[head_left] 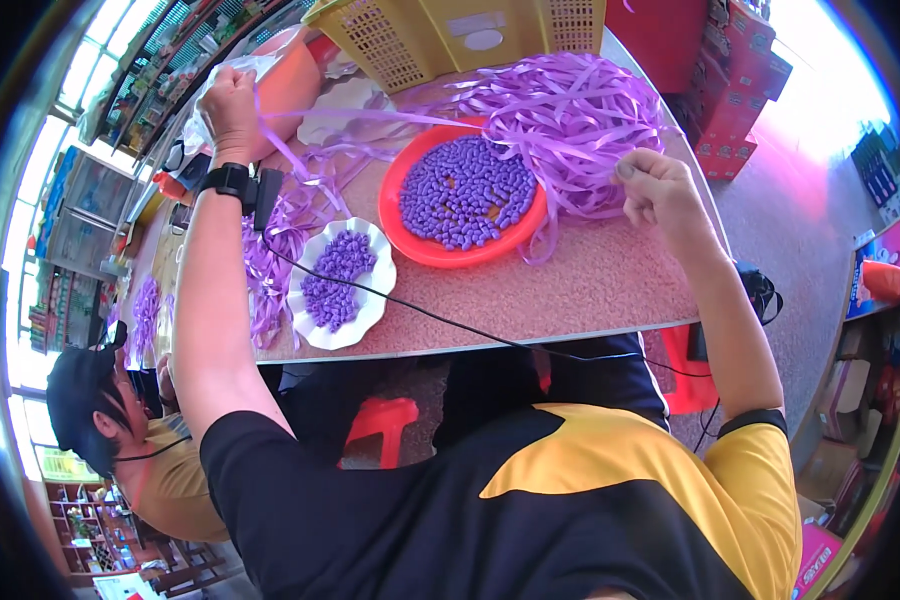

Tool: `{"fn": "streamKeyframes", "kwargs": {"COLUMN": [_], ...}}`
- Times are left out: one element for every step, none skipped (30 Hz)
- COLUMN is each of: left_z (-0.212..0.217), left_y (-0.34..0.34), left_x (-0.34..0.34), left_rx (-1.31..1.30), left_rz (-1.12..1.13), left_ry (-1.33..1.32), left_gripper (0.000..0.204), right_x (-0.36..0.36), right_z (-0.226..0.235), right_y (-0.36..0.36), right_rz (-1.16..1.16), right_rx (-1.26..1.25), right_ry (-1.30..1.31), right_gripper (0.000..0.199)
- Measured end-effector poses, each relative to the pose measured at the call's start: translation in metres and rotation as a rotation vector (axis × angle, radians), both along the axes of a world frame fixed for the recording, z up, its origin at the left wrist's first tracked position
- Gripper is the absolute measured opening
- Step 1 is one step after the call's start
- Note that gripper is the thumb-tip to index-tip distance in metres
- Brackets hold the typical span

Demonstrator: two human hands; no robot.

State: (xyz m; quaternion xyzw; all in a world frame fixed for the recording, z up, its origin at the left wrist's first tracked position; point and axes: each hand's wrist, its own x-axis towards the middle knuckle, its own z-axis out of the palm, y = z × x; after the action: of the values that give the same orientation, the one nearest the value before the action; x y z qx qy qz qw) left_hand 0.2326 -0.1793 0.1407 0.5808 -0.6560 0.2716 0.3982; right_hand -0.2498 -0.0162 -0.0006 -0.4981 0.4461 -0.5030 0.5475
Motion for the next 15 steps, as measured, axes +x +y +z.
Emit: {"fn": "streamKeyframes", "kwargs": {"left_z": [-0.004, -0.008, -0.012, -0.012, -0.013, -0.013, -0.011, 0.0, -0.001, -0.007, -0.006, -0.003, -0.002, -0.006, -0.012], "left_y": [0.0, -0.001, -0.002, -0.003, -0.004, -0.002, -0.003, 0.004, 0.003, -0.001, 0.0, -0.004, -0.005, -0.001, -0.008], "left_x": [0.001, 0.003, 0.004, 0.015, 0.033, 0.053, 0.076, 0.112, 0.131, 0.095, 0.106, 0.119, 0.129, 0.101, 0.096], "left_rx": [0.007, -0.019, -0.043, -0.064, -0.059, -0.05, -0.043, -0.02, 0.009, 0.14, 0.146, 0.197, 0.249, 0.361, 0.366], "left_rz": [0.007, 0.004, -0.002, -0.001, 0.002, 0.008, 0.016, 0.114, 0.19, 0.253, 0.273, 0.275, 0.269, 0.337, 0.332], "left_ry": [0.001, -0.16, -0.32, -0.478, -0.477, -0.531, -0.59, -0.641, -0.68, -0.347, -0.353, -0.411, -0.467, -0.362, -0.363], "left_gripper": [0.022, 0.017, 0.013, 0.01, 0.01, 0.011, 0.012, 0.012, 0.013, 0.016, 0.016, 0.018, 0.021, 0.029, 0.029], "right_x": [0.002, 0.003, 0.004, -0.002, -0.014, -0.023, -0.026, -0.025, -0.025, -0.032, -0.02, -0.005, 0.005, 0.004, 0.007], "right_z": [-0.003, -0.006, -0.009, -0.008, -0.003, -0.001, -0.004, -0.008, -0.012, -0.016, -0.008, 0.005, 0.013, 0.013, 0.019], "right_y": [0.002, 0.006, 0.009, 0.013, 0.014, 0.016, 0.015, 0.015, 0.017, 0.018, 0.018, 0.02, 0.021, 0.02, 0.023], "right_rz": [0.007, 0.032, 0.057, 0.065, -0.005, -0.076, -0.071, -0.008, 0.036, 0.107, 0.128, 0.186, 0.236, 0.194, 0.193], "right_rx": [0.007, -0.006, -0.018, -0.009, 0.028, 0.066, 0.067, 0.074, 0.095, 0.148, 0.148, 0.053, -0.044, -0.46, -0.453], "right_ry": [0.001, 0.073, 0.145, 0.149, 0.157, 0.166, 0.164, 0.139, 0.125, 0.197, 0.191, 0.367, 0.543, 0.911, 0.911], "right_gripper": [0.018, 0.017, 0.015, 0.015, 0.014, 0.013, 0.013, 0.013, 0.012, 0.013, 0.013, 0.014, 0.016, 0.023, 0.023]}}
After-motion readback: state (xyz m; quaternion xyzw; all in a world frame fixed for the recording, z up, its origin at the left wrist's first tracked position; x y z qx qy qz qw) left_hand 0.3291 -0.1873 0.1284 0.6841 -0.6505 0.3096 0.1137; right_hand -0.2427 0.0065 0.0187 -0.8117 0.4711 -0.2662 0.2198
